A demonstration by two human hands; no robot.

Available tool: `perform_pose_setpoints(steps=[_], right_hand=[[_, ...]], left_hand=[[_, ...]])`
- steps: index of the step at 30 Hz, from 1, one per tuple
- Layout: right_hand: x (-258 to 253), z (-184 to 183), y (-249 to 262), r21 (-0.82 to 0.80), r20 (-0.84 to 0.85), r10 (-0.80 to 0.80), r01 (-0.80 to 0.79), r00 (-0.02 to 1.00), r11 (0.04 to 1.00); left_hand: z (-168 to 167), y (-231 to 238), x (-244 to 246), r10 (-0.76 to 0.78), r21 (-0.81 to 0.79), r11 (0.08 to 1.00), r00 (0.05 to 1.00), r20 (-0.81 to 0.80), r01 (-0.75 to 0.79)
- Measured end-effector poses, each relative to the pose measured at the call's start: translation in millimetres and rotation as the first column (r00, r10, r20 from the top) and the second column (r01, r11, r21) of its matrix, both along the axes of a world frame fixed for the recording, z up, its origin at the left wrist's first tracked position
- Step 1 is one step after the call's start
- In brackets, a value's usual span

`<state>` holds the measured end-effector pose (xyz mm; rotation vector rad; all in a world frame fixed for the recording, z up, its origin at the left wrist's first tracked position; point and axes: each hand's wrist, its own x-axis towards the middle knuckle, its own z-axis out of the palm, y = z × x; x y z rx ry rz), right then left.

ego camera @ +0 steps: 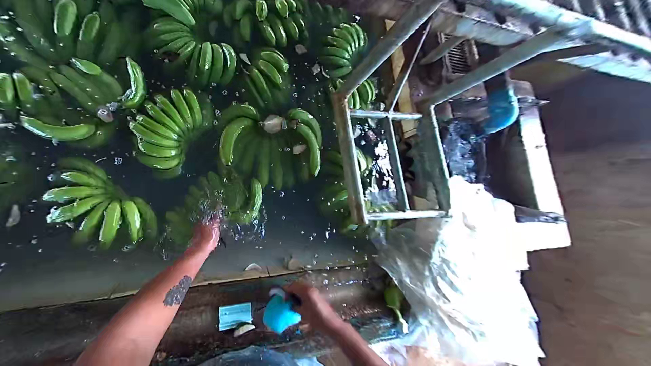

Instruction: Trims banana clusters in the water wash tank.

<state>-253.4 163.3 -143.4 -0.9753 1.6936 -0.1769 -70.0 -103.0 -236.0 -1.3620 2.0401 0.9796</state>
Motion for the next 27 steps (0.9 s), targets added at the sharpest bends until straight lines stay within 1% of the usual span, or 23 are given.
perform_pose_setpoints(steps=[2,4,5,6,7,8,9,10,11,12,13,14,15,16,17,18,20,21,22,23,24,26,27], right_hand=[[-39,0,-16,-0.072,0.01,-0.222,0.222,0.975,0.972],[-84,-22,-30,-0.032,0.056,-0.457,0.459,0.888,0.888],[-95,-42,-38,0.015,0.121,-0.609,0.612,0.784,0.791],[-93,-62,-51,0.065,0.158,-0.751,0.753,0.641,0.655],[-80,-79,-72,0.064,0.13,-0.848,0.849,0.514,0.525],[-61,-86,-96,0.042,0.106,-0.886,0.888,0.452,0.458],[-37,-86,-122,0.012,0.093,-0.884,0.887,0.458,0.461],[-13,-79,-144,-0.012,0.105,-0.851,0.857,0.514,0.516],[7,-67,-161,-0.03,0.149,-0.782,0.793,0.605,0.608],[23,-56,-175,-0.104,0.173,-0.682,0.702,0.711,0.705],[31,-48,-186,-0.201,0.133,-0.571,0.586,0.81,0.785],[31,-40,-194,-0.268,0.033,-0.476,0.466,0.879,0.843],[25,-41,-196,-0.294,-0.078,-0.428,0.389,0.9,0.873],[14,-50,-193,-0.251,-0.166,-0.42,0.373,0.892,0.893],[-1,-63,-188,-0.172,-0.234,-0.415,0.382,0.879,0.908],[-17,-78,-182,-0.104,-0.277,-0.391,0.377,0.877,0.92],[-45,-104,-163,-0.018,-0.286,-0.328,0.338,0.9,0.941],[-54,-112,-156,-0.001,-0.271,-0.338,0.351,0.901,0.936],[-58,-114,-152,-0.003,-0.267,-0.374,0.387,0.888,0.922],[-57,-106,-150,-0.025,-0.269,-0.421,0.431,0.866,0.902],[-51,-95,-150,-0.091,-0.243,-0.485,0.478,0.84,0.874],[-27,-71,-153,-0.262,-0.094,-0.602,0.564,0.793,0.783],[-11,-56,-159,-0.286,0.016,-0.63,0.607,0.777,0.742]], left_hand=[[2,-5,5,0.099,-0.009,0.995,0.99,-0.102,-0.1],[11,-5,0,0.226,0.033,0.974,0.957,-0.181,-0.224],[17,-3,-5,0.29,0.057,0.957,0.936,-0.199,-0.284],[21,1,-12,0.34,0.071,0.941,0.921,-0.191,-0.332],[22,4,-20,0.382,0.077,0.924,0.908,-0.172,-0.374],[21,6,-29,0.417,0.079,0.909,0.896,-0.153,-0.409],[20,7,-37,0.444,0.08,0.896,0.886,-0.135,-0.437],[18,7,-43,0.466,0.085,0.884,0.876,-0.12,-0.459],[16,8,-45,0.498,0.102,0.867,0.856,-0.14,-0.488],[13,11,-43,0.553,0.133,0.833,0.807,-0.209,-0.536],[13,14,-37,0.653,0.224,0.756,0.69,-0.312,-0.615],[16,14,-30,0.749,0.329,0.661,0.564,-0.348,-0.675],[23,13,-20,0.838,0.446,0.545,0.44,-0.323,-0.71],[24,12,-8,0.9,0.534,0.435,0.338,-0.274,-0.725],[20,11,7,0.941,0.604,0.339,0.258,-0.22,-0.721],[15,11,23,0.968,0.681,0.248,0.192,-0.158,-0.689],[7,15,55,0.995,0.835,0.097,0.073,-0.068,-0.541],[7,20,66,0.999,0.883,0.037,0.013,-0.035,-0.468],[8,24,72,0.999,0.904,-0.003,-0.041,-0.016,-0.427],[8,27,76,0.996,0.917,-0.026,-0.086,-0.009,-0.398],[9,29,76,0.991,0.918,-0.057,-0.136,0.003,-0.392],[9,30,68,0.979,0.92,-0.099,-0.203,0.022,-0.38],[6,29,61,0.977,0.914,-0.097,-0.213,0.011,-0.394]])
